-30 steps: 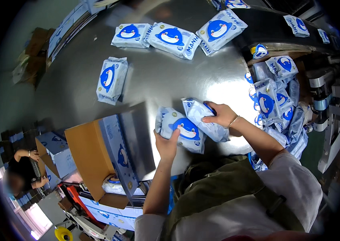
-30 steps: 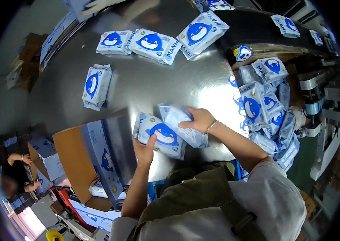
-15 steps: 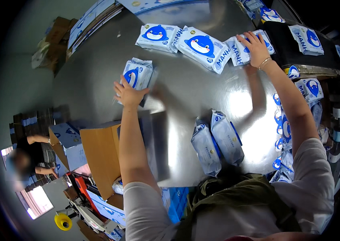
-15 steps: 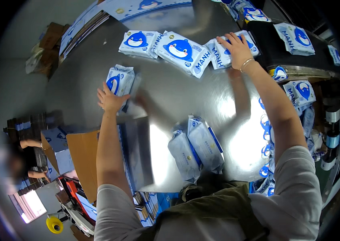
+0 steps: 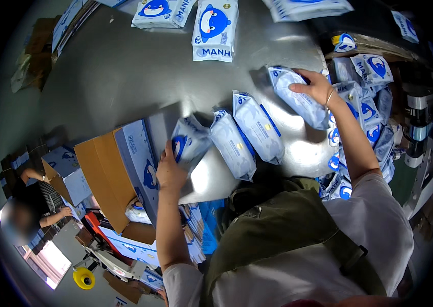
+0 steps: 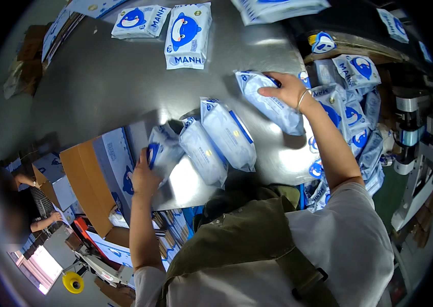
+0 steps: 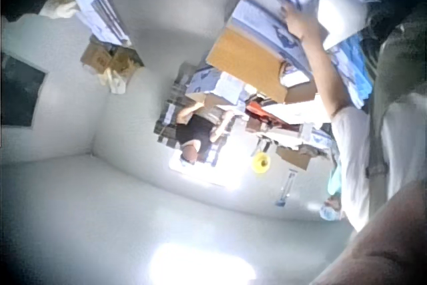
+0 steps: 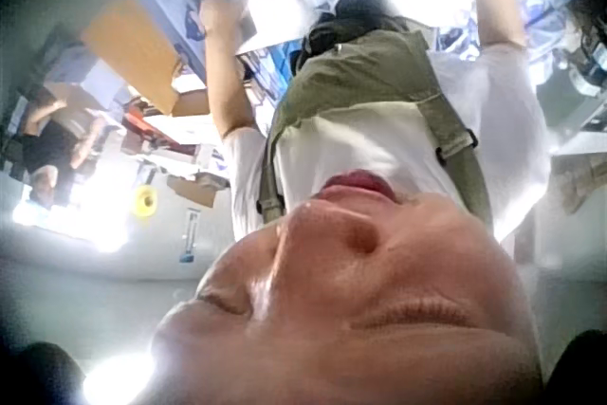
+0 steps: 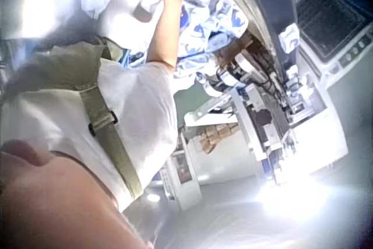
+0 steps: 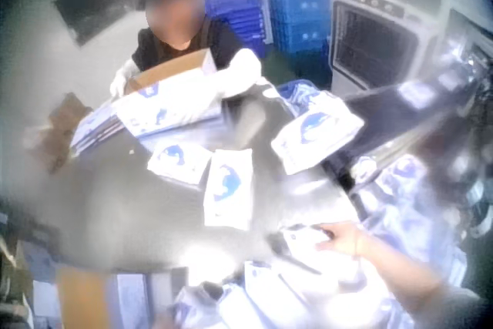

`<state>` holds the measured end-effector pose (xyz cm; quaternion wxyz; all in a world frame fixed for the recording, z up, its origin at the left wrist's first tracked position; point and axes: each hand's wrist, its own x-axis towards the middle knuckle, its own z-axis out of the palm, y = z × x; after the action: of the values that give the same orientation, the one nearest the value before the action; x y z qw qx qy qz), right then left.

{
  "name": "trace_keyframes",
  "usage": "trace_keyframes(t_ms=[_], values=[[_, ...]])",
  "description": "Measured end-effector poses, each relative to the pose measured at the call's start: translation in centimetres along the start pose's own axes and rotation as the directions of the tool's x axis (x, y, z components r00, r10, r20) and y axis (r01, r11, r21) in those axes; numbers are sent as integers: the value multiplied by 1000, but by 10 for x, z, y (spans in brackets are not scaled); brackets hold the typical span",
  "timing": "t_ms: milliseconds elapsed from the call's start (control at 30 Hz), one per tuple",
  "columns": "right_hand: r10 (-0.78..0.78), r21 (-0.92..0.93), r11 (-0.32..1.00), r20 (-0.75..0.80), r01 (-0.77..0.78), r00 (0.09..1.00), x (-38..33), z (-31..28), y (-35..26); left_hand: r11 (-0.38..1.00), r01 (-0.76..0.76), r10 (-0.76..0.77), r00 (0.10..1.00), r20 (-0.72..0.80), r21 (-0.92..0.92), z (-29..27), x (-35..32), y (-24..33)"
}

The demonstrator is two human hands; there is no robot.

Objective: The person places packages of wipes into cardboard boxes, stacks the boxes, and moves them to different positions on a metal work table in a manufacturing environment.

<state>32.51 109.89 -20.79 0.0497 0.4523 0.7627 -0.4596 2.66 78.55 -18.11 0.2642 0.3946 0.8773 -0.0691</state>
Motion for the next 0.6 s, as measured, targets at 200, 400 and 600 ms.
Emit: trace_keyframes(t_ms=[200,400,600], values=[[-67,568,823,113,-9,991,2,73,19,868,-470,431,874,225,160,0,-4,-14],[27,561,822,128,-95,991,-9,92,0,937,-330,252,866,-431,-116,17,-29,5],[-14,676,720,238,-155,971,-11,107,-29,-51,142,-249,957,150,-989,59,-46,-36]])
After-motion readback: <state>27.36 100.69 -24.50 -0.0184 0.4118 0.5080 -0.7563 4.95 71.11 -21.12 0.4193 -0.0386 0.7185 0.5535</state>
